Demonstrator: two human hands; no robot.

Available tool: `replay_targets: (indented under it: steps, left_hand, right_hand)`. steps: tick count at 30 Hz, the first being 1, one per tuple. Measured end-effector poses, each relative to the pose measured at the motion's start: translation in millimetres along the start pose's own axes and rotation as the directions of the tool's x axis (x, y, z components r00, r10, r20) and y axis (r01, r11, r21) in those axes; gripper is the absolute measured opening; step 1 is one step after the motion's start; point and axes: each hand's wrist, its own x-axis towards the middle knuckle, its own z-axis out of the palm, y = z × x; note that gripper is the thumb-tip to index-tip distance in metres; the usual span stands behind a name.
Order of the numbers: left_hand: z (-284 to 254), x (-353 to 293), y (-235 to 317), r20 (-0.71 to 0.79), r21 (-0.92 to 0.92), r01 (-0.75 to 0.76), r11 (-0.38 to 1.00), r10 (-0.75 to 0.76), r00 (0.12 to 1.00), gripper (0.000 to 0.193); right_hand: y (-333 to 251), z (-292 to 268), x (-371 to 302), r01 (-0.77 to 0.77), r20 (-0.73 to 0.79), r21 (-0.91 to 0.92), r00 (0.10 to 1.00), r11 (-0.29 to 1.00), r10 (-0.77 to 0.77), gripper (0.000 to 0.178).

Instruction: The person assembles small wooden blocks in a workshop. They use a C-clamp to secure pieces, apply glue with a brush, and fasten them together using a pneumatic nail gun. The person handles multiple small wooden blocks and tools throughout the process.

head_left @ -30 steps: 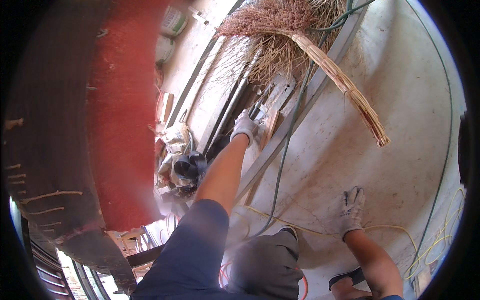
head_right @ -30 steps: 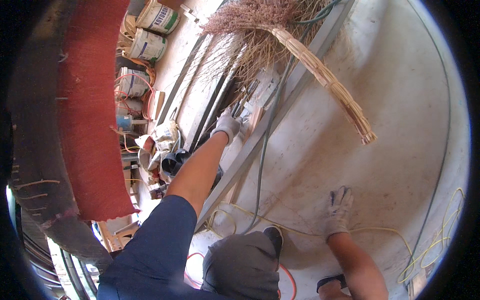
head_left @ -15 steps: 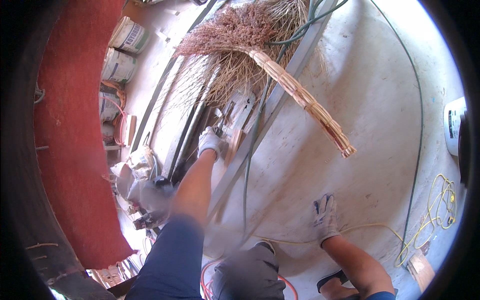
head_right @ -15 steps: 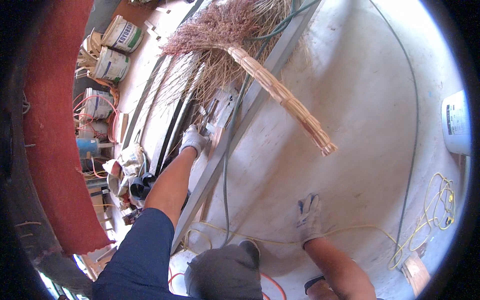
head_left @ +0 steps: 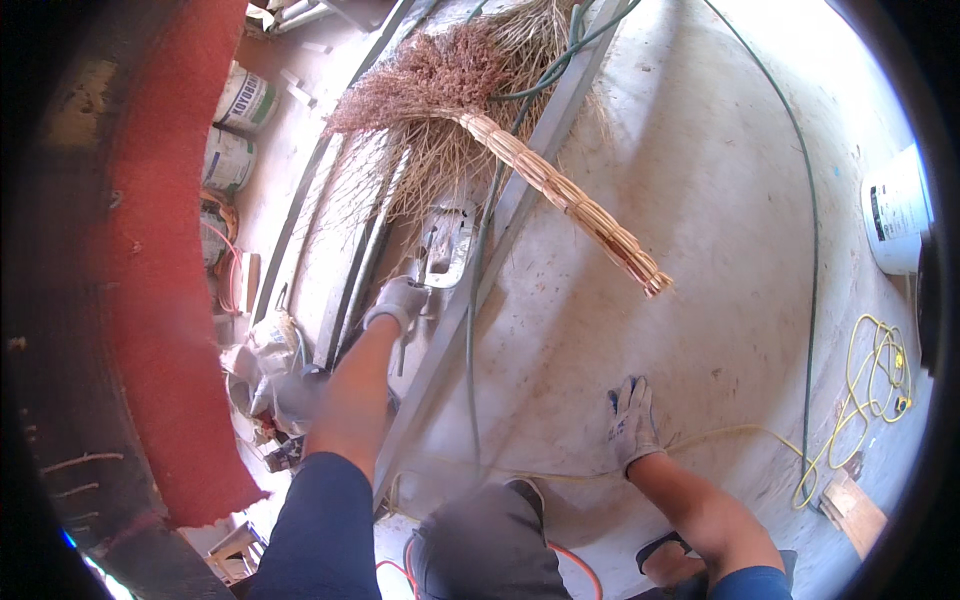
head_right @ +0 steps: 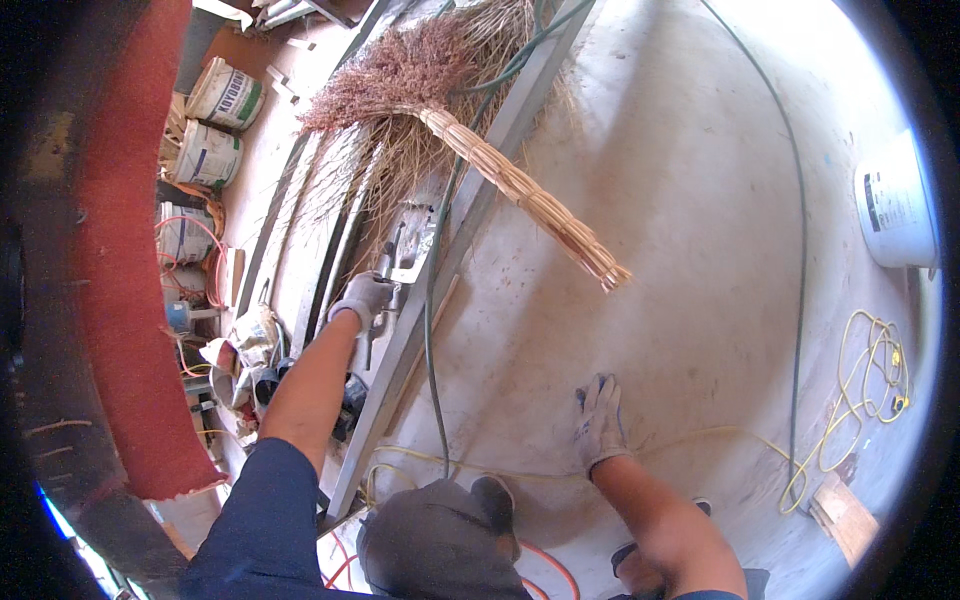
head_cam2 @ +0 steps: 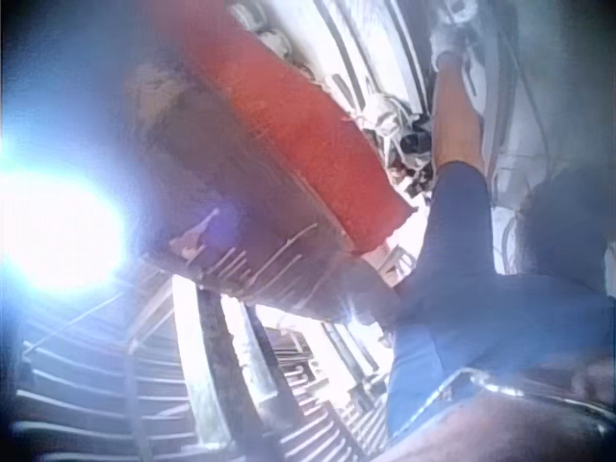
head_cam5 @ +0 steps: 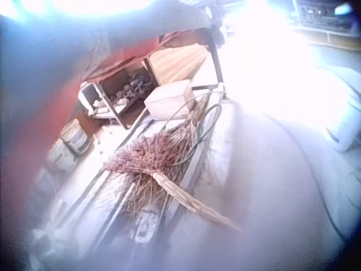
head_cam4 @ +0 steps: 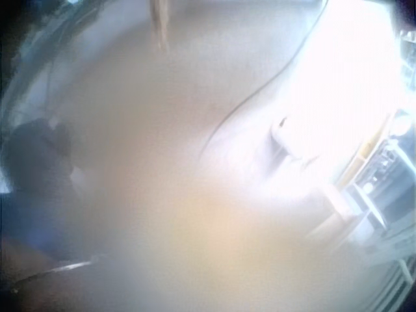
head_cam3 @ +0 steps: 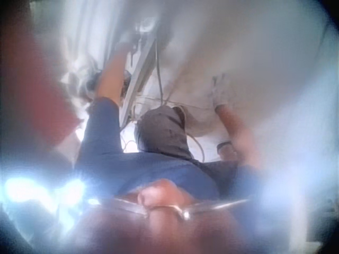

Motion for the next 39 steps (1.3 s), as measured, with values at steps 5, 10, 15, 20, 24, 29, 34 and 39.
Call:
replay_targets:
  steps: [5,10,15,20,24,29,34,39]
  left_hand:
    - [-9,-13,-40,0.179,-0.820,0.094,0.564,0.097,0.979,0.007]
    - [-50,-126,-32,-0.018,-0.823,-0.033,0.567,0.032,0.999,0.013]
    - [-85,-225,-41,-0.288,-0.297,-0.445,0.845,0.365,0.885,0.031]
    - [-104,-319,10,-0.240,0.346,-0.750,0.564,0.826,0.511,0.020]
    - [-77,-344,36,-0.107,-0.191,-0.647,0.738,0.640,0.761,0.015]
    - [-71,-352,113,0.131,-0.509,-0.431,0.745,0.562,0.817,0.027]
    - [-64,-351,177,0.175,-0.645,-0.490,0.586,0.738,0.652,0.023]
    - [-28,-344,234,0.242,-0.695,-0.517,0.500,0.840,0.486,0.020]
  right_hand:
    - [-3,13,3,0.003,-0.026,0.027,1.000,1.000,-0.003,0.052]
    - [-5,15,6,0.003,-0.034,0.010,0.999,1.000,-0.003,0.054]
    - [5,3,13,-0.061,-0.049,0.345,0.995,0.936,0.083,0.059]
    - [81,-54,30,0.276,0.173,0.611,0.869,0.742,-0.465,0.077]
    - [123,-125,-37,0.163,-0.047,0.941,0.931,0.298,-0.363,0.076]
    - [149,-114,-98,-0.126,-0.106,0.826,0.923,-0.549,-0.371,0.051]
    - [167,-90,-164,-0.097,0.027,0.729,0.993,-0.677,-0.113,0.032]
    - [187,-53,-212,0.102,0.008,0.673,0.989,-0.732,0.146,0.025]
